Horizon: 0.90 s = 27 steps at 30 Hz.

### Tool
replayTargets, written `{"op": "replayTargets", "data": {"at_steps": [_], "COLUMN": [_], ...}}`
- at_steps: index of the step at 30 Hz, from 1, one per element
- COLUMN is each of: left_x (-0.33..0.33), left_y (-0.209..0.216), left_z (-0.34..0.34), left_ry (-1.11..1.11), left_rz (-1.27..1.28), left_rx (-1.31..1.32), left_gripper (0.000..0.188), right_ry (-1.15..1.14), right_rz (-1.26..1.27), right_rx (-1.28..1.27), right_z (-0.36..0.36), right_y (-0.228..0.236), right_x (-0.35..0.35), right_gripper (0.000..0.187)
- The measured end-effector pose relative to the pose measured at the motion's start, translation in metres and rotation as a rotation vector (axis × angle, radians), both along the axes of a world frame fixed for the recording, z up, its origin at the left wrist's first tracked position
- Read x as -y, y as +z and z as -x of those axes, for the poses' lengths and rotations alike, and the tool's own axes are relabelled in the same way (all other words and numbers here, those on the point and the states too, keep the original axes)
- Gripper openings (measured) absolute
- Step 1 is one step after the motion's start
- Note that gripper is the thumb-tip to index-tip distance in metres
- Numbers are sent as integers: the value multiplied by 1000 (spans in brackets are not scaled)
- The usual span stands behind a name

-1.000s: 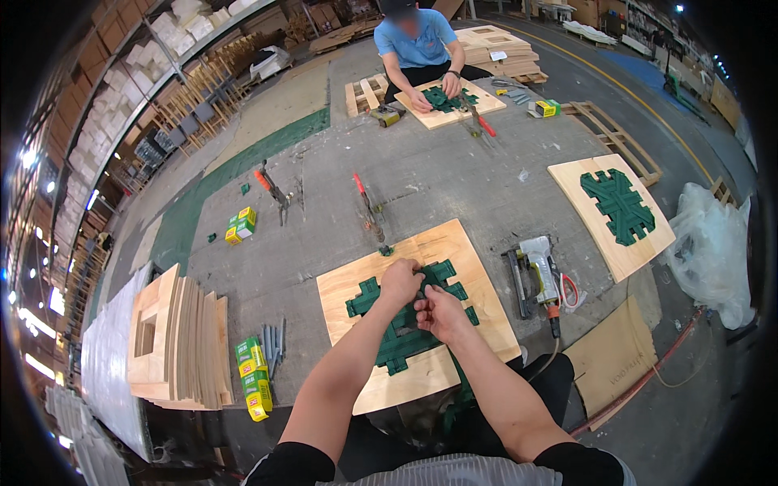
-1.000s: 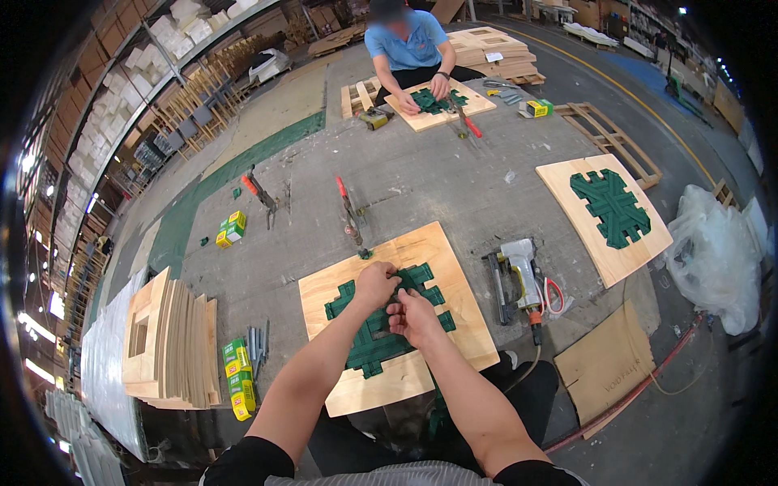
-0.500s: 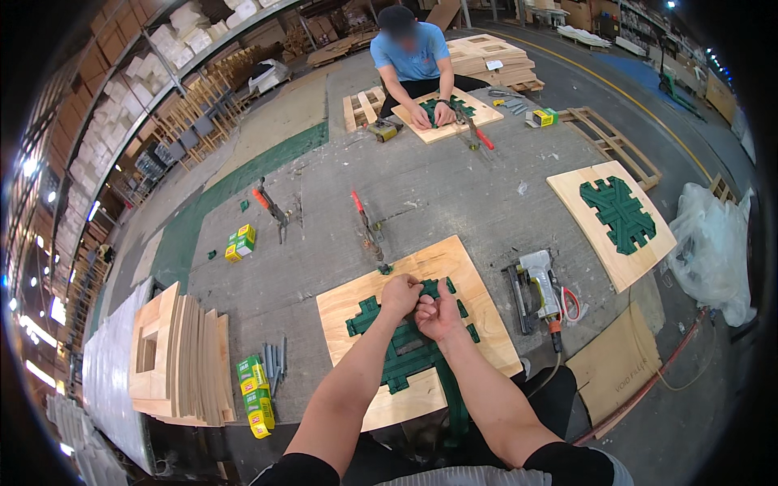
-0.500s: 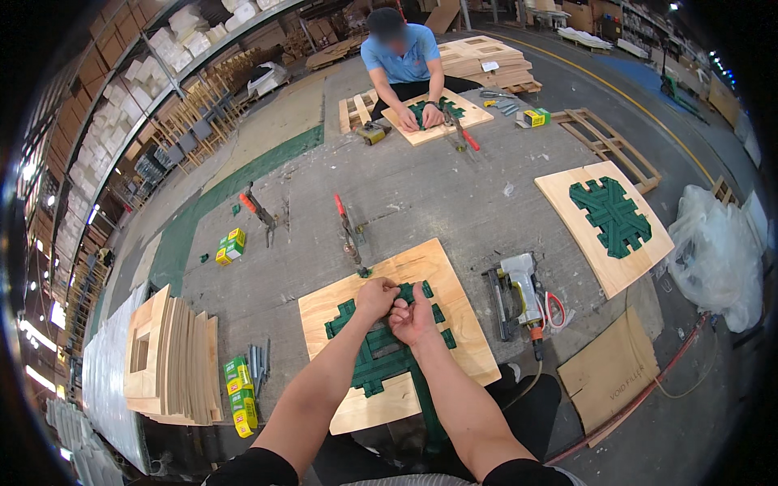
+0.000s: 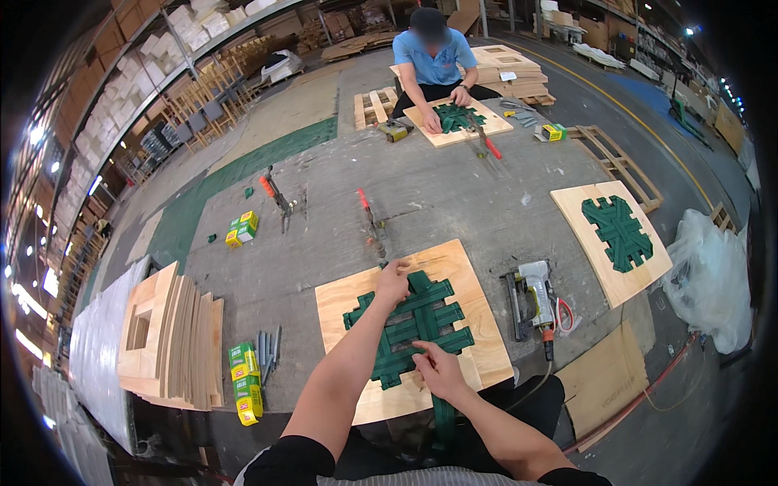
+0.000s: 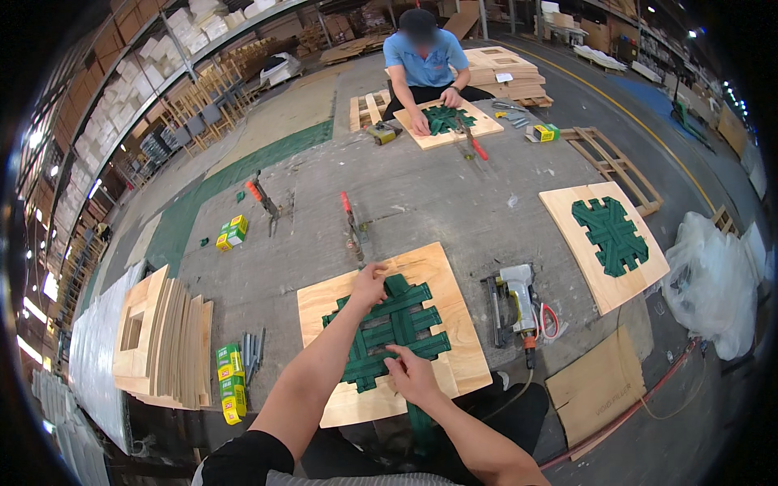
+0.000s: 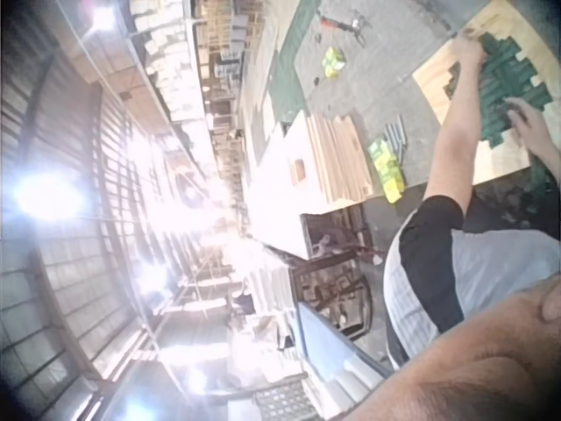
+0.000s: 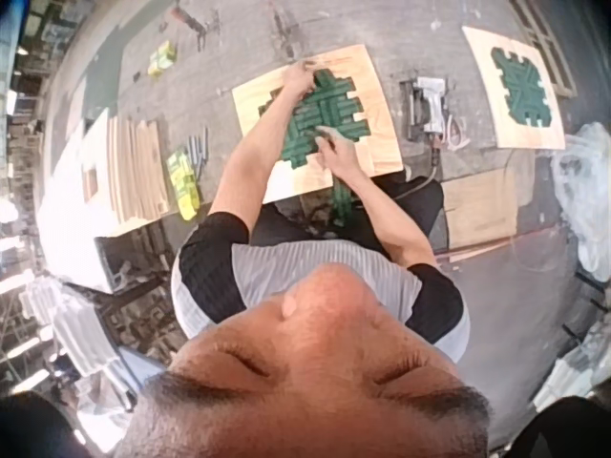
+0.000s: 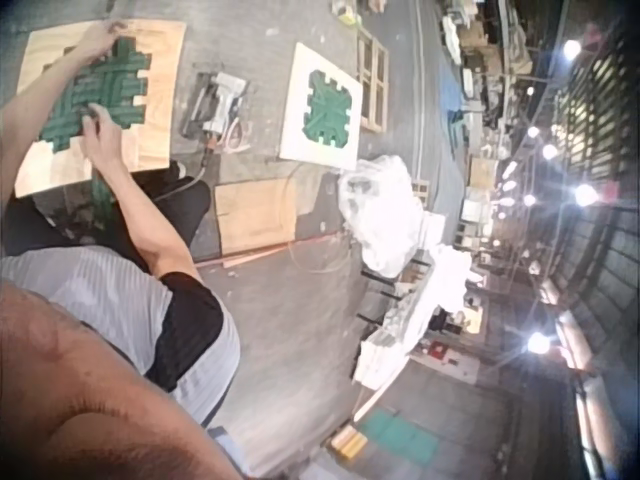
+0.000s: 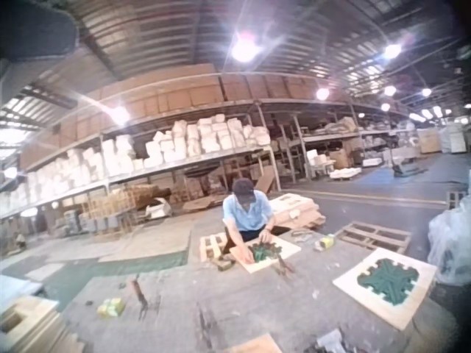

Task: The person assembles a green plastic grid pattern on a wooden board by interlocking strips and securing them with a pneumatic nail gun. The person repeatedly places strips, aligns them, and fastens them to the board.

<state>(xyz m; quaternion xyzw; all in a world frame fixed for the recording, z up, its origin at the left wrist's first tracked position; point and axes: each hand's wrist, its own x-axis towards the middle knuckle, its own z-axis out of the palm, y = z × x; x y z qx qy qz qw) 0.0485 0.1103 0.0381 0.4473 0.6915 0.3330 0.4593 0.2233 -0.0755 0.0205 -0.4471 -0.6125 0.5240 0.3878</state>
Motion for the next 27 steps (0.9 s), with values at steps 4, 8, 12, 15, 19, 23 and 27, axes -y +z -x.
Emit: {"op": "replayTargets", "data": {"at_steps": [4, 8, 12, 15, 19, 23, 27], "left_x": [19, 22, 17, 18, 28, 30, 27], "left_y": [-9, -1, 9, 10, 3, -2, -3], "left_z": [14, -13, -5, -7, -9, -11, -12], "left_ry": [-353, -334, -145, -127, -115, -80, -40], "left_rz": [-525, -387, -241, -189, -195, -129, -72], "left_rx": [-675, -603, -584, -612, -546, -505, -390], "left_gripper": [41, 35, 29, 29, 32, 30, 31], "right_ry": [90, 99, 141, 148, 154, 151, 162], "right_rz": [-150, -178, -208, -205, -190, -173, -186], "right_rx": [116, 188, 213, 285, 317, 273, 298], "right_z": [-10, -21, -22, -38, -57, -63, -67], "right_y": [7, 6, 10, 10, 9, 8, 9], "right_x": [11, 10, 16, 27, 44, 51, 53], "right_gripper": [33, 32, 31, 31, 31, 29, 28]}}
